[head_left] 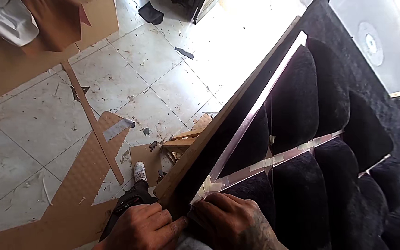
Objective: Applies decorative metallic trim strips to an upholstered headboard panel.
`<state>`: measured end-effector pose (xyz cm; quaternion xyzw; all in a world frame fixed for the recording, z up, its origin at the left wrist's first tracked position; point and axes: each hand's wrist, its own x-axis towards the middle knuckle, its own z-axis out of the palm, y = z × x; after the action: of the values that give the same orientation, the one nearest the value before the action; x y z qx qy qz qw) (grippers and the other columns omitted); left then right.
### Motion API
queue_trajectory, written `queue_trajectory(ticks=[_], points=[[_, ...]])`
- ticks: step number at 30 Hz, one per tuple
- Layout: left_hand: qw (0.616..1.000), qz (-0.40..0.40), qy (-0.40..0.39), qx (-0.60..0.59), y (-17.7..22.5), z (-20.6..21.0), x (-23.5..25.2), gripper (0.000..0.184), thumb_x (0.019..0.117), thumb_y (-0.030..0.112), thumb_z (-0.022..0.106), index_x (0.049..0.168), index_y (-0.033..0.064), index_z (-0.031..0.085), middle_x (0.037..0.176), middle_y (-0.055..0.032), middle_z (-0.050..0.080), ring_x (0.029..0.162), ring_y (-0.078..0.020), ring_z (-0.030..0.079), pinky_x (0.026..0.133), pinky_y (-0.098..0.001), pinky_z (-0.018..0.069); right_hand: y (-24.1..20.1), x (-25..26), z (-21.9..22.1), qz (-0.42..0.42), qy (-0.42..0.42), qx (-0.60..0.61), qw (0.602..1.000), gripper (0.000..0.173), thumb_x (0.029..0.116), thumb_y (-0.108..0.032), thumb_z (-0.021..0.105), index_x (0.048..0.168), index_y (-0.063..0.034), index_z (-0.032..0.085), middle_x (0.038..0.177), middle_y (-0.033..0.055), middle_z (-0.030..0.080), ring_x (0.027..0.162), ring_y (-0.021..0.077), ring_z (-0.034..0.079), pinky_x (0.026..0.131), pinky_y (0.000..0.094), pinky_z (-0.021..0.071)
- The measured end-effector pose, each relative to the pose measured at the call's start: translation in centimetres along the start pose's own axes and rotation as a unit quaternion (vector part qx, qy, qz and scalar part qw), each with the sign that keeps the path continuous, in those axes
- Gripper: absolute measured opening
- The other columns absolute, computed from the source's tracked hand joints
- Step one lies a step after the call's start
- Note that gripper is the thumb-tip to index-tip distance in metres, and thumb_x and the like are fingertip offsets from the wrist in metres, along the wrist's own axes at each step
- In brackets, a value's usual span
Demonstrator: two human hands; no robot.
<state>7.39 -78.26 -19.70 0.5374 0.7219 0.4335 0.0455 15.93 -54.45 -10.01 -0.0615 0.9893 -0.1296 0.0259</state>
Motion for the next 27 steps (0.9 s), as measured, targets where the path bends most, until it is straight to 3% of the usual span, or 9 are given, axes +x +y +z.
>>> queue_trajectory(ticks=[4,9,15,18,22,27], points=[[1.000,-0.006,0.000,-0.009,-0.1,0.0,0.0,0.026,0.1003,0.032,0.061,0.124,0.0289,0.073,0.078,0.0041,0.066,0.068,-0.0124,0.061,0.056,-0.0286,0.0468,-0.8,0.6,-0.3,-0.019,-0.007,-0.062,0.998,0.019,0.0981,-0.026,0.062,0.086,-0.0170,0.074,0.073,-0.0008,0.066,0.060,0.0136,0.063,0.044,0.0283,0.0463],[1.000,-0.009,0.003,-0.011,-0.2,0.2,0.2,0.027,0.1007,0.033,0.061,0.125,0.0286,0.072,0.080,0.0042,0.068,0.069,-0.0124,0.062,0.057,-0.0286,0.0479,0.0,0.9,0.1,-0.051,0.025,-0.039,0.998,0.017,0.0978,-0.027,0.064,0.089,-0.0164,0.074,0.076,-0.0007,0.068,0.062,0.0133,0.065,0.047,0.0282,0.0485],[1.000,0.005,0.017,0.001,-0.1,0.3,0.7,0.029,0.1002,0.030,0.061,0.127,0.0247,0.070,0.076,0.0033,0.066,0.066,-0.0135,0.061,0.056,-0.0293,0.0471,-0.6,1.3,1.0,0.024,0.039,-0.032,0.998,0.021,0.0930,-0.032,0.066,0.076,-0.0191,0.069,0.065,-0.0042,0.060,0.054,0.0095,0.058,0.042,0.0270,0.0413],[0.999,0.002,0.031,0.009,-0.1,0.4,0.7,0.028,0.0998,0.030,0.062,0.126,0.0246,0.070,0.075,0.0036,0.064,0.065,-0.0135,0.059,0.054,-0.0291,0.0462,-1.0,1.0,1.3,0.053,0.048,-0.032,0.997,0.021,0.0919,-0.033,0.068,0.075,-0.0198,0.068,0.065,-0.0054,0.059,0.055,0.0078,0.058,0.043,0.0260,0.0426],[0.999,0.005,0.038,0.010,0.0,0.3,0.9,0.019,0.1001,0.030,0.062,0.115,0.0233,0.072,0.077,0.0042,0.066,0.068,-0.0125,0.062,0.056,-0.0284,0.0484,-1.3,0.8,1.7,0.071,0.065,-0.035,0.995,0.020,0.0910,-0.032,0.068,0.075,-0.0206,0.068,0.065,-0.0063,0.061,0.057,0.0065,0.060,0.044,0.0253,0.0444],[0.999,0.023,0.039,0.016,0.2,0.4,0.7,0.018,0.1005,0.030,0.061,0.112,0.0233,0.072,0.078,0.0037,0.066,0.068,-0.0131,0.062,0.056,-0.0285,0.0481,-1.7,0.8,1.8,0.098,0.070,-0.041,0.992,0.019,0.0892,-0.032,0.068,0.074,-0.0214,0.069,0.065,-0.0074,0.059,0.056,0.0046,0.059,0.044,0.0243,0.0446]])
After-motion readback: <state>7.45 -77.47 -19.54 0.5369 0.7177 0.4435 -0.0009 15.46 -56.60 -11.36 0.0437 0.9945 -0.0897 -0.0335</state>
